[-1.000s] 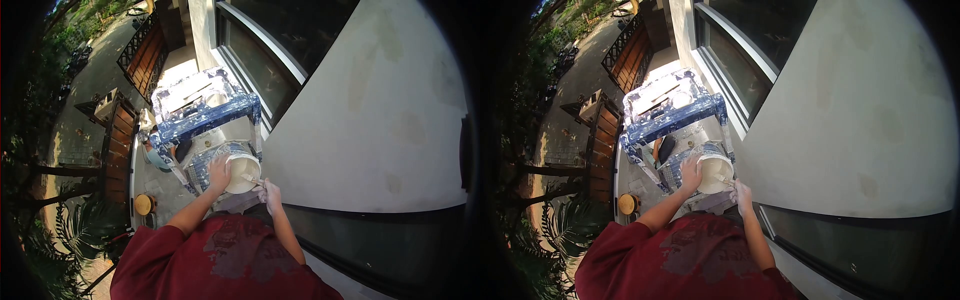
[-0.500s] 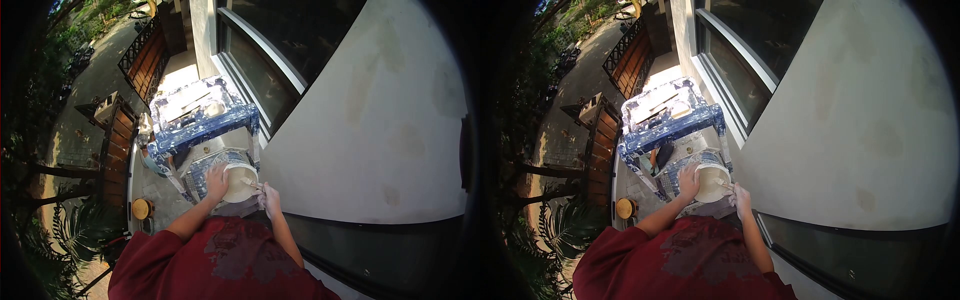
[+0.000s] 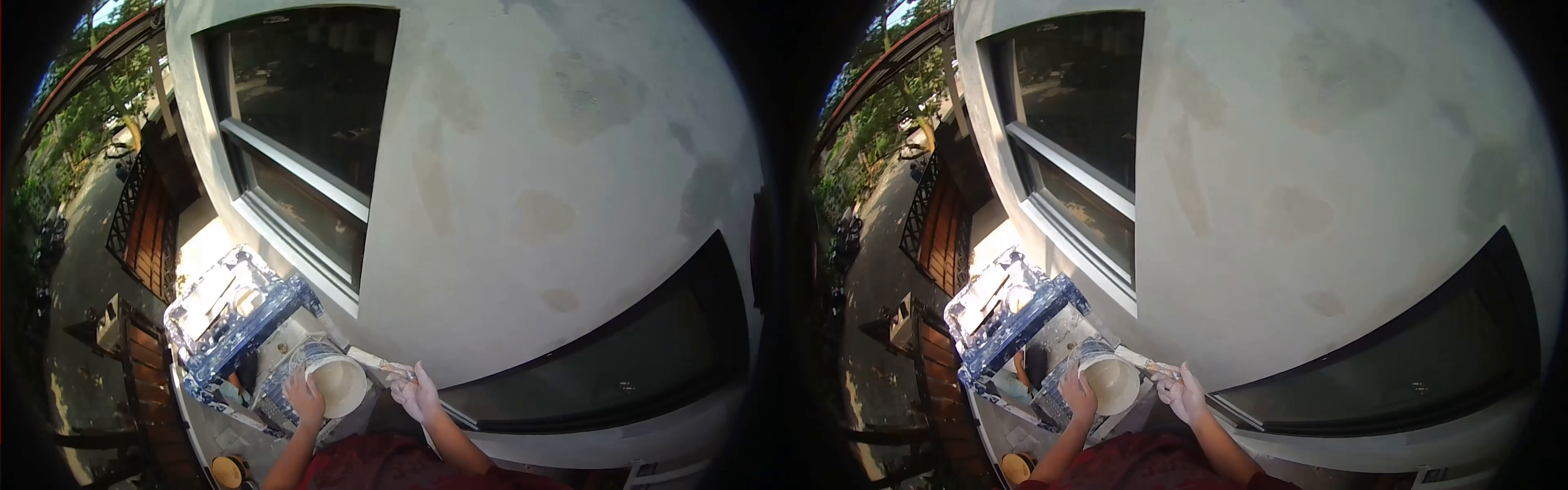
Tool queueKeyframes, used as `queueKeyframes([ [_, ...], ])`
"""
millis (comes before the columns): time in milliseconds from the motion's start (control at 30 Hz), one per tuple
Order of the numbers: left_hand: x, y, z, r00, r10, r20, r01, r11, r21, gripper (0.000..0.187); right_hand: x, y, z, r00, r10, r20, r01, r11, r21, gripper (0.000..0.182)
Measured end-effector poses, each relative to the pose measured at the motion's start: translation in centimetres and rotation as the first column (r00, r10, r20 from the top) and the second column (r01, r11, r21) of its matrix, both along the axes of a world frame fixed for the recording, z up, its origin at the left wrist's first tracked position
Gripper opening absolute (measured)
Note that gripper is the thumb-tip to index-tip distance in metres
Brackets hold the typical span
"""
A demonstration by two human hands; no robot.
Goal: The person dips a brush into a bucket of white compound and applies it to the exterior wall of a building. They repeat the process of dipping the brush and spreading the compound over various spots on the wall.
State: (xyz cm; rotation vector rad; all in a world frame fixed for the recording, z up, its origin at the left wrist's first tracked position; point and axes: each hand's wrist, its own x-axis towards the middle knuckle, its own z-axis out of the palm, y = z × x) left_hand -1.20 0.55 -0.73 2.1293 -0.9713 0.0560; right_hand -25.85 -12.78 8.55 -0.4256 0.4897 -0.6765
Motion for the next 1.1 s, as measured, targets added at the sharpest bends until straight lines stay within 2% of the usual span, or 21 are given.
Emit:
queueKeyframes([
  [100,-0.1,0.4,0.0,0.998,0.009,-0.055,-0.009,1.0,0.005,0.043,-1.1,-0.4,6.6,0.995,-0.105,0.003,0.104,0.982,-0.156,0.069],
  [167,0.0,0.2,-0.5,0.998,-0.014,-0.065,0.013,1.0,-0.016,0.044,-2.8,-1.3,11.9,0.991,-0.126,0.043,0.131,0.852,-0.507,0.067],
  [200,-0.1,0.3,-0.6,0.998,0.002,-0.067,-0.003,1.0,-0.014,0.044,-4.1,-1.5,14.3,0.987,-0.155,0.045,0.155,0.838,-0.523,0.067],
  [267,-0.1,0.2,-1.0,0.998,-0.001,-0.07,0.0,1.0,-0.012,0.044,-7.5,-1.4,18.9,0.935,-0.284,0.212,0.351,0.66,-0.664,0.065],
  [300,0.0,0.3,-1.2,0.998,0.012,-0.062,-0.012,1.0,-0.006,0.045,-9.0,-1.1,21.5,0.898,-0.383,0.218,0.409,0.541,-0.735,0.064],
  [367,0.4,0.3,-1.6,0.999,0.001,-0.049,-0.002,1.0,-0.008,0.045,-12.2,-0.1,26.2,0.771,-0.592,0.235,0.444,0.236,-0.864,0.064],
  [433,0.4,0.3,-1.8,0.998,0.019,-0.063,-0.021,1.0,-0.021,0.048,-15.0,1.3,30.4,0.581,-0.766,0.274,0.344,-0.074,-0.936,0.066],
  [467,0.1,0.4,-1.0,0.998,-0.003,-0.06,0.002,1.0,-0.024,0.048,-16.1,1.9,32.4,0.475,-0.824,0.308,0.265,-0.2,-0.943,0.067],
  [500,-0.3,0.6,0.0,0.996,0.001,-0.093,-0.005,0.999,-0.046,0.048,-17.3,2.3,34.1,0.416,-0.843,0.342,0.214,-0.274,-0.938,0.068],
  [633,-0.4,0.4,-1.2,0.993,0.007,-0.122,-0.02,0.994,-0.107,0.05,-20.4,2.2,40.1,0.245,-0.83,0.5,0.01,-0.514,-0.858,0.068],
  [667,-1.2,0.6,0.9,0.993,0.004,-0.121,-0.018,0.994,-0.11,0.05,-20.9,1.8,41.3,0.234,-0.818,0.525,-0.025,-0.545,-0.838,0.066],
  [733,-3.5,1.2,6.6,0.986,0.109,-0.13,-0.1,0.992,0.072,0.043,-21.6,1.0,43.3,0.171,-0.814,0.555,-0.156,-0.579,-0.801,0.071],
  [767,-3.1,1.0,4.8,0.984,0.115,-0.134,-0.107,0.992,0.07,0.043,-21.8,0.7,44.2,0.184,-0.801,0.57,-0.179,-0.598,-0.782,0.067],
  [833,-1.3,0.5,0.1,0.997,0.042,-0.064,-0.048,0.995,-0.091,0.05,-21.4,0.5,45.3,0.24,-0.787,0.567,-0.152,-0.608,-0.779,0.062],
  [900,-0.9,0.4,-0.8,0.995,0.06,-0.084,-0.066,0.995,-0.068,0.05,-20.6,-0.1,46.0,0.352,-0.743,0.569,-0.06,-0.625,-0.779,0.049],
  [933,-1.1,0.5,-0.5,0.993,0.065,-0.099,-0.069,0.997,-0.044,0.05,-20.1,-0.5,46.2,0.364,-0.74,0.565,-0.056,-0.623,-0.78,0.049],
  [1000,-1.2,0.3,-0.1,0.99,0.069,-0.126,-0.072,0.997,-0.025,0.05,-19.3,-1.4,46.5,0.475,-0.694,0.542,-0.208,-0.686,-0.697,0.038],
  [1033,-0.9,0.5,0.0,0.988,0.058,-0.146,-0.06,0.998,-0.009,0.05,-18.9,-2.1,46.3,0.559,-0.624,0.546,-0.148,-0.723,-0.675,0.032],
  [1100,-0.2,0.4,-1.7,0.994,0.061,-0.095,-0.063,0.998,-0.023,0.047,-18.1,-2.9,45.5,0.599,-0.586,0.546,-0.071,-0.718,-0.693,0.032],
])
